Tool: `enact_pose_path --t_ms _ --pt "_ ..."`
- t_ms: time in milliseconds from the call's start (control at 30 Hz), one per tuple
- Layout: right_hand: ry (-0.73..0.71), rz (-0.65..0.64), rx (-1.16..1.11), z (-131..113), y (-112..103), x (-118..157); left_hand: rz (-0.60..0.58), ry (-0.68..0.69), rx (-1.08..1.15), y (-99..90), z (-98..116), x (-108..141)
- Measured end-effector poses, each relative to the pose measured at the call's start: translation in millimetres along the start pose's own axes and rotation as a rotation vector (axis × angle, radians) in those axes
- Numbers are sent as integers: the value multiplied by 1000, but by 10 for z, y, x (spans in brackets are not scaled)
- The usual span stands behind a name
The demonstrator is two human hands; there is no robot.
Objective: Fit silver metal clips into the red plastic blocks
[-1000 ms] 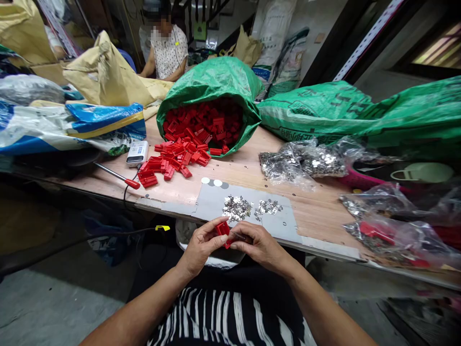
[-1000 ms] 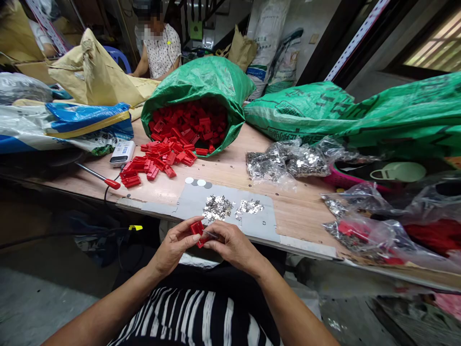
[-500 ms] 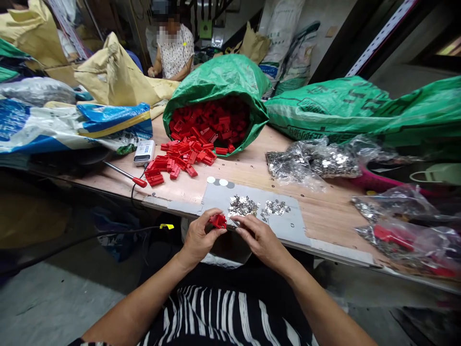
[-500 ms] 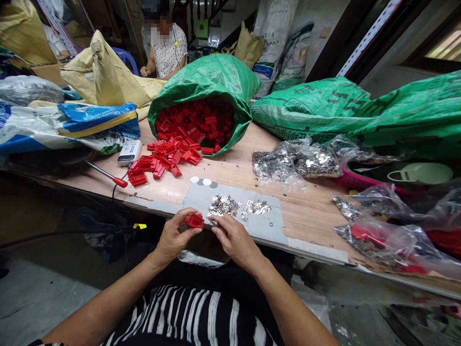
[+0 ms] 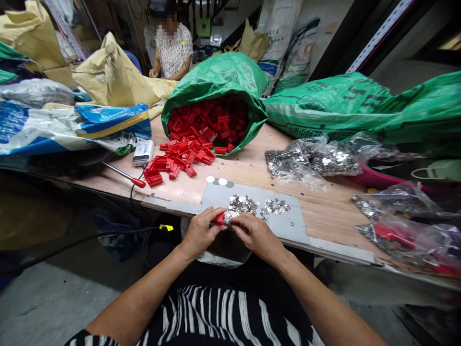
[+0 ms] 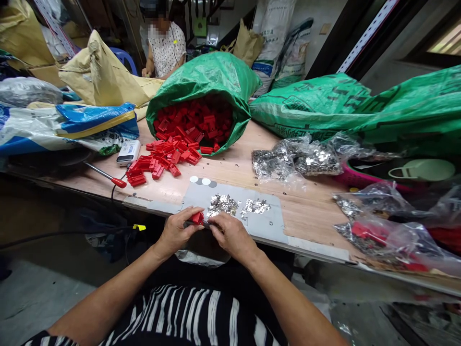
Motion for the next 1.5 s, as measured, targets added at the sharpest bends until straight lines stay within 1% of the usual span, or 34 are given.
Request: enact_pose_path --t_ms 200,400,567,667,767,867,933,1000,1133,1200,1267,1367,1433,1500 --pt "-28 -5 19 7 26 14 -9 -8 11 4 -12 -17" --pt "-24 -13 25 12 27 5 -13 -28 47 5 -23 -3" --pt "37 -37 108 -9 88 -20 7 -37 57 11 -38 12" --pt "83 -24 168 -37 132 -26 18 -37 59 19 -46 16" --pt "101 -18 181 -54 153 -26 20 -52 71 25 -63 19" --pt "94 -38 124 -56 133 -19 39 -109 99 -1 -107 30" --pt "91 -36 70 -51 82 -4 51 -164 127 -25 -143 43" --pt "74 -14 15 -55 11 18 54 -207 154 -46 -158 54" --pt "49 33 -80 -40 -108 74 64 -248 208 -80 -139 62" --pt "78 15 -110 4 -114 104 77 -256 239 -88 -123 66" --pt "128 -30 -138 50 -85 132 93 -254 273 -94 -103 71" --pt "164 -87 -172 50 -37 148 98 -241 286 -98 -71 76" --pt "153 -90 -180 16 -22 127 88 -227 250 -100 -60 70" --pt "132 -59 -155 -15 -25 87 68 -212 208 -91 -67 59"
Point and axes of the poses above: each hand's wrist, its own x-axis away from the middle knuckle, its own y-axis out of the palm, z = x × y, the point moved 10 cm from there along -x, towards the middle knuckle
